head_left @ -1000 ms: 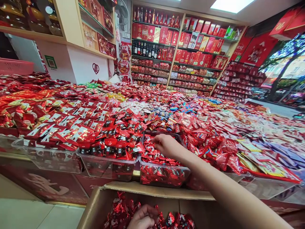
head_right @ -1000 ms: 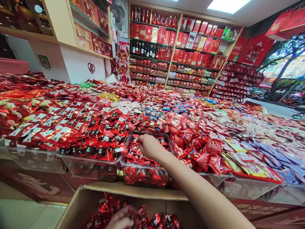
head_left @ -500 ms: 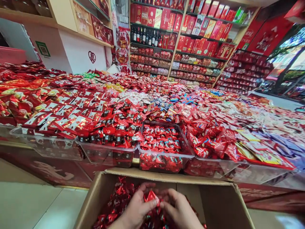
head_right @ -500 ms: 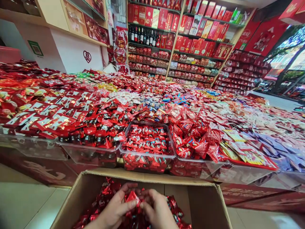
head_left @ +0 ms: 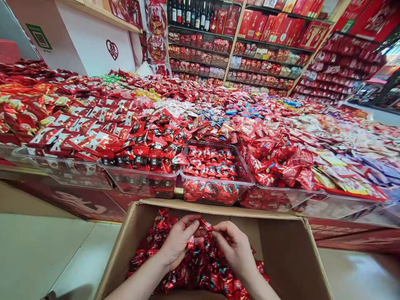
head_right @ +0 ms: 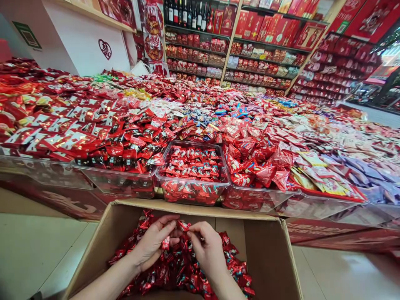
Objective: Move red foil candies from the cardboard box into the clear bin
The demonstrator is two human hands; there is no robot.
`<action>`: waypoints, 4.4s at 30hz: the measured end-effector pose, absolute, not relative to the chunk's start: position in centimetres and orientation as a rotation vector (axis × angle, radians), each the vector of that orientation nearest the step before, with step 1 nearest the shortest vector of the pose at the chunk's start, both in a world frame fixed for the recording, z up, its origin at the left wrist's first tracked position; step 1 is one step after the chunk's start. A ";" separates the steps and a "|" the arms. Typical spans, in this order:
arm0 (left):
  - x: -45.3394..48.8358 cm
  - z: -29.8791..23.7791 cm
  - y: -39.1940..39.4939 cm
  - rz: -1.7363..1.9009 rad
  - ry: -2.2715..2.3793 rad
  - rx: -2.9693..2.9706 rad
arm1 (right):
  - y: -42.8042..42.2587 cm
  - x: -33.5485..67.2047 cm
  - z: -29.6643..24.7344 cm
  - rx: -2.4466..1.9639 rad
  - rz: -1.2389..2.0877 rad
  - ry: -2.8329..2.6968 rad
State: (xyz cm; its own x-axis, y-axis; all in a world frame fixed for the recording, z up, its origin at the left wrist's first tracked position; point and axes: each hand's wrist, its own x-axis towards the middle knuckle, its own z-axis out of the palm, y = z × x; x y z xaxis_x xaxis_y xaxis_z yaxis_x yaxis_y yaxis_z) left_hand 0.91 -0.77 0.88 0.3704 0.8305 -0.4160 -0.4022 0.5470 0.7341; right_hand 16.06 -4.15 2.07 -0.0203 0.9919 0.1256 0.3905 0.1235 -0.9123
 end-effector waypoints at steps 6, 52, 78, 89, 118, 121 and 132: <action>1.1 1.5 -1.0 0.846 0.813 0.572 | -4.4 15.8 2.1 -1.306 0.659 -1.817; 0.8 -0.2 -0.9 0.661 1.059 0.700 | 12.1 14.6 15.5 -1.298 0.518 -2.591; 1.0 -2.1 -0.8 0.593 1.060 0.747 | 13.6 14.1 14.8 -1.340 0.616 -2.725; 1.2 -3.1 -1.0 0.577 1.043 0.786 | 13.3 13.3 14.5 -1.474 0.402 -2.809; 1.3 -4.9 -1.0 0.572 1.021 0.811 | 12.6 16.7 15.9 -1.800 0.407 -2.994; 1.4 -5.8 -0.8 0.586 0.974 0.794 | 12.7 16.9 16.1 -1.747 0.473 -2.899; 1.2 -5.9 -0.4 0.608 0.996 0.862 | 15.0 13.1 14.4 -1.573 0.295 -2.591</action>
State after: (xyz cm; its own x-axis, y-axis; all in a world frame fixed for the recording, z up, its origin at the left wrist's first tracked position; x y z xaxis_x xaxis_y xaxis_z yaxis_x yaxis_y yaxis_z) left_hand 1.22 -0.37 -5.92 0.4308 0.7750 -0.4623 -0.0570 0.5346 0.8432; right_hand 13.06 14.97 14.44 -0.4633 0.8860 -0.0184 0.8674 0.4492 -0.2141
